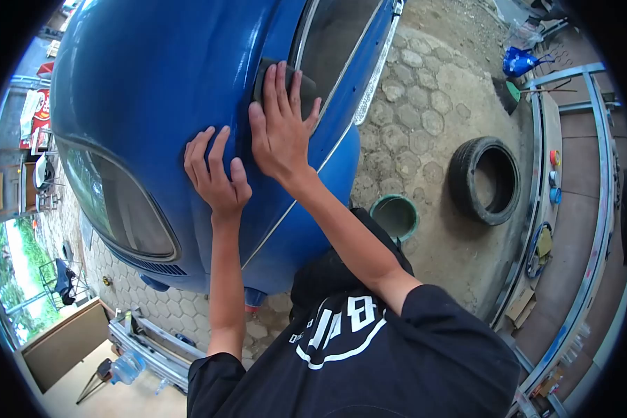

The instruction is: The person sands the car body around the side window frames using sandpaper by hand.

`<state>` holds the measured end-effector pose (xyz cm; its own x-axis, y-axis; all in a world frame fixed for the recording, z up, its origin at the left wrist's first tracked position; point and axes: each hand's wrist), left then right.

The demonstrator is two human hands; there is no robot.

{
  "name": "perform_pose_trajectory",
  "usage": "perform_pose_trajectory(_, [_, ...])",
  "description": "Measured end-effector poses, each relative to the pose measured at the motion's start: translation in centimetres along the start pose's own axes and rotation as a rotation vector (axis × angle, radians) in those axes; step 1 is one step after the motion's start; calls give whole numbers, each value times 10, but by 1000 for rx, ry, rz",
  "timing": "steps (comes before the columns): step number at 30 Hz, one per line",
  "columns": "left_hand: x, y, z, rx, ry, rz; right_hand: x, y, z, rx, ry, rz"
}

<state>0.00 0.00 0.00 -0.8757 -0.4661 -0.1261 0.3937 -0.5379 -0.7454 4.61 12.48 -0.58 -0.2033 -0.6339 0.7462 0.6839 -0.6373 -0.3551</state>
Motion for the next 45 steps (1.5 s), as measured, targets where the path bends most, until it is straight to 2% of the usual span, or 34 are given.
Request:
perform_pose_trajectory(2, [-6, 1, 26, 44, -33, 3, 17, 38, 7, 67, -45, -5])
perform_pose_trajectory(3, [-2, -5, -26, -39, -12, 8, -24, 20, -3, 78, 22, 78])
perform_pose_trajectory(6, [6, -2, -15, -6, -30, -6, -20, 41, -11, 182, 58, 81])
perform_pose_trajectory(10, [3, 0, -16, -55, 23, 9, -11, -6, 1, 94, -105, 51])
perform_pose_trajectory(16, [7, -2, -14, -62, -37, -13, -22, 16, -23, 81, -88, 131])
perform_pose_trajectory(22, [6, -4, -14, -78, -32, 23, -37, 13, -31, -149, -426, 181])
perform_pose_trajectory(25, [6, -2, -13, -78, -37, 26, -41, 13, -25, -251, -464, 280])
perform_pose_trajectory(26, [6, -2, -13, -82, -33, 27, -39, 14, -20, -274, -480, 254])
perform_pose_trajectory(29, [4, -5, -13, -92, -21, 24, -55, 15, -16, -229, -352, 344])
perform_pose_trajectory(33, [3, -6, -11, -88, 24, 25, -45, 6, 1, -218, -305, 338])
perform_pose_trajectory(35, [-2, -4, -13, -53, -40, 16, -48, 2, 3, -225, -293, 344])
perform_pose_trajectory(38, [-18, -7, -18, -9, -167, 33, -47, 2, 8, -239, -405, 240])
perform_pose_trajectory(41, [-19, -13, -24, 7, -245, 89, -49, -3, 17, -262, -354, 235])
perform_pose_trajectory(43, [-21, -27, -20, -14, -236, 123, -48, -12, 30, -310, -225, 306])
perform_pose_trajectory(45, [-22, -32, -22, 3, -222, 65, -45, -15, 44, -330, -126, 322])
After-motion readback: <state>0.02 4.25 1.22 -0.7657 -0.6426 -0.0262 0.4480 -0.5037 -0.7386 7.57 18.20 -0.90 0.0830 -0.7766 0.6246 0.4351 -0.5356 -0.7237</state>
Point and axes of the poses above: each hand's wrist, its own y-axis away from the middle knuckle, its own z-axis out of the back of the hand, x = y × z, and after that the axes turned 2 degrees about x, right-handed
